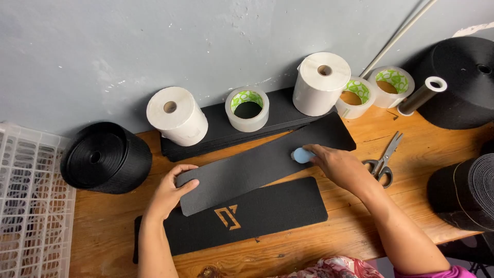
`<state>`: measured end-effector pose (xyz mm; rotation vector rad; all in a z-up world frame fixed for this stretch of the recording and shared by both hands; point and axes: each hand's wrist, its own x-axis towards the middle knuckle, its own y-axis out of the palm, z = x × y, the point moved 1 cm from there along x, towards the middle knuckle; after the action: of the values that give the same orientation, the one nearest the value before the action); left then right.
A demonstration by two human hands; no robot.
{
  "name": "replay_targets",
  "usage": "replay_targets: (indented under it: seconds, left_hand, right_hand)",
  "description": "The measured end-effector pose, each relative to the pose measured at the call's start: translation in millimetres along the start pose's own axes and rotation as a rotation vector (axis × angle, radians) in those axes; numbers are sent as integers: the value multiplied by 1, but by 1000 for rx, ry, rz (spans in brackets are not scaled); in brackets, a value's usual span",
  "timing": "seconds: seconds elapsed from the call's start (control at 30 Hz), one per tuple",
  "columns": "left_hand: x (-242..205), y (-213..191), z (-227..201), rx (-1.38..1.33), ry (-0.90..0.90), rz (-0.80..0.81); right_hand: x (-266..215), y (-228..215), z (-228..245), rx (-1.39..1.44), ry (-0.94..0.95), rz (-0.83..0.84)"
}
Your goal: Cleaning a strip of black material using a liquid applicator and then folding it.
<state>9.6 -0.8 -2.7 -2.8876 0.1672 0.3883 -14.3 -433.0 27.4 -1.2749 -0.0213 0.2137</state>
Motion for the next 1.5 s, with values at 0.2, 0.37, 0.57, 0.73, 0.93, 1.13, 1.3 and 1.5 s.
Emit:
replay_targets:
  seconds: [0.2, 0.37, 0.57, 0.73, 0.93, 1.13, 1.3, 1.5]
  left_hand:
    - [8, -5, 9, 50, 28, -34]
    - [-2, 6, -6, -97, -5, -20]
    - [4, 3, -1, -60, 15, -11]
    - [-7, 6, -19, -33, 103, -25]
    - [-4, 0, -15, -72, 198, -34]
    - [0, -2, -10, -95, 274, -109]
    - [-4, -12, -10, -92, 300, -113]
    - [-3, -13, -8, -62, 270, -160]
  right_hand:
    - [2, -5, -29, -129, 135, -80]
    - [3, 5, 2, 10, -40, -56]
    - [4, 8, -23, -113, -8, -120]
    - [4, -5, -3, -21, 13, -148]
    - [4, 7, -11, -41, -29, -84]
    - [7, 0, -17, -27, 68, -136]
    - [11, 9, -29, 47, 53, -52]
    - [11, -4, -48, 24, 142, -118]
